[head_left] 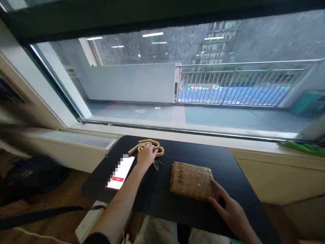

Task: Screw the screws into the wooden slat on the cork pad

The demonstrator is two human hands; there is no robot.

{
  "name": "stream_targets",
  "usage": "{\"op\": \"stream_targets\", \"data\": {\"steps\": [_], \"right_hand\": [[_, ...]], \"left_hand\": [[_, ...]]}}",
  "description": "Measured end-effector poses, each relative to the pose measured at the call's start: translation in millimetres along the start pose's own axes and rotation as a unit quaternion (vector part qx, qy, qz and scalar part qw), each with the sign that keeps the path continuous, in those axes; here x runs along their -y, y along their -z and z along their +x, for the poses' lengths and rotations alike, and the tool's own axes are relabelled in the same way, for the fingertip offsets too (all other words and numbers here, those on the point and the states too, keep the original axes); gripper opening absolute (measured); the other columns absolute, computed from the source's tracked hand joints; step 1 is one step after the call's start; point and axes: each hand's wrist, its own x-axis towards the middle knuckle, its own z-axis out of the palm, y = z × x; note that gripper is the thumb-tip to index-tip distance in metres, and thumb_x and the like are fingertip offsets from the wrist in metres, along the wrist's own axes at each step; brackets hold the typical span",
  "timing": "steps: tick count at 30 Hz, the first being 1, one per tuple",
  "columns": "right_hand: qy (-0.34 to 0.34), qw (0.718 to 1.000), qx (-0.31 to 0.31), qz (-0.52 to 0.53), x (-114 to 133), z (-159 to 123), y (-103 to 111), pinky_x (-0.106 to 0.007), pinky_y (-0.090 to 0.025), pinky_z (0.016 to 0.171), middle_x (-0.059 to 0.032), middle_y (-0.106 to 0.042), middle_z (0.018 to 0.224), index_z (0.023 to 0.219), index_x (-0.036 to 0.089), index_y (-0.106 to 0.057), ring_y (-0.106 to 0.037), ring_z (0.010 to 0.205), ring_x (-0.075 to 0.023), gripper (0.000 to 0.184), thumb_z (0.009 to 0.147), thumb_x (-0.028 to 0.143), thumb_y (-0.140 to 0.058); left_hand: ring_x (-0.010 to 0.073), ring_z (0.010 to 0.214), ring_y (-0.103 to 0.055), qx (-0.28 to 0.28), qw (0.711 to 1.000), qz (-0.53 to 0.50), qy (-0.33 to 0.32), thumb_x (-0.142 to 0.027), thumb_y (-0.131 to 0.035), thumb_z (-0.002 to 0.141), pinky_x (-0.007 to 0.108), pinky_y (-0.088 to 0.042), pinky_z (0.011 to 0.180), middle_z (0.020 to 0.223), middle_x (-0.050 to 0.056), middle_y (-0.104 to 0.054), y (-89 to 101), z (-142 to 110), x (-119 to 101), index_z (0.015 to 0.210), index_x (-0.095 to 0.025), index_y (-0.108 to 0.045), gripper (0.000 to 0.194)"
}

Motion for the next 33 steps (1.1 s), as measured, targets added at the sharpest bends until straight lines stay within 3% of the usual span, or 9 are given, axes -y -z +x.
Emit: {"op": "stream_targets", "data": {"steps": [12,20,25,33], "right_hand": [[0.042,0.998,-0.049,-0.009,-11.6,-3.4,-5.3,-0.030,-0.051,0.062,-0.0016,-0.072,0.085,0.142,0.025,-0.051,-0.070,0.066,-0.0211,0.070,0.081,0.059,-0.052],[0.049,0.999,-0.022,-0.006,-20.7,-2.1,-5.7,-0.028,-0.051,0.063,-0.0017,-0.072,0.088,0.145,0.025,-0.046,-0.070,0.067,-0.0199,0.069,0.085,0.059,-0.053],[0.046,0.998,-0.027,-0.016,-18.9,-2.6,-4.9,-0.029,-0.050,0.062,-0.0016,-0.071,0.088,0.145,0.026,-0.047,-0.067,0.061,-0.0190,0.070,0.085,0.060,-0.052],[0.043,0.999,-0.021,-0.016,-17.5,-1.1,-4.9,-0.029,-0.050,0.062,-0.0031,-0.072,0.090,0.146,0.025,-0.046,-0.068,0.064,-0.0198,0.072,0.084,0.062,-0.051]], "left_hand": [[0.0271,0.108,-0.065,0.057,0.997,0.011,-0.044,-0.026,-0.047,0.095,0.033,-0.053,0.082,0.116,0.012,-0.067,-12.1,17.1,-10.5,0.114,-0.019,-0.068,0.029],[0.0299,0.109,-0.063,0.069,0.995,0.029,-0.072,-0.023,-0.054,0.088,0.038,-0.053,0.087,0.111,0.013,-0.070,-14.5,10.5,-11.7,0.097,-0.019,-0.075,0.023],[0.0290,0.112,-0.060,0.070,0.992,0.029,-0.097,-0.026,-0.057,0.091,0.039,-0.049,0.093,0.113,0.011,-0.071,-19.3,9.3,-8.1,0.095,-0.021,-0.076,0.020],[0.0279,0.107,-0.062,0.069,0.993,0.032,-0.094,-0.025,-0.054,0.094,0.034,-0.051,0.082,0.108,0.012,-0.070,-15.3,12.0,-8.1,0.099,-0.021,-0.076,0.023]]}}
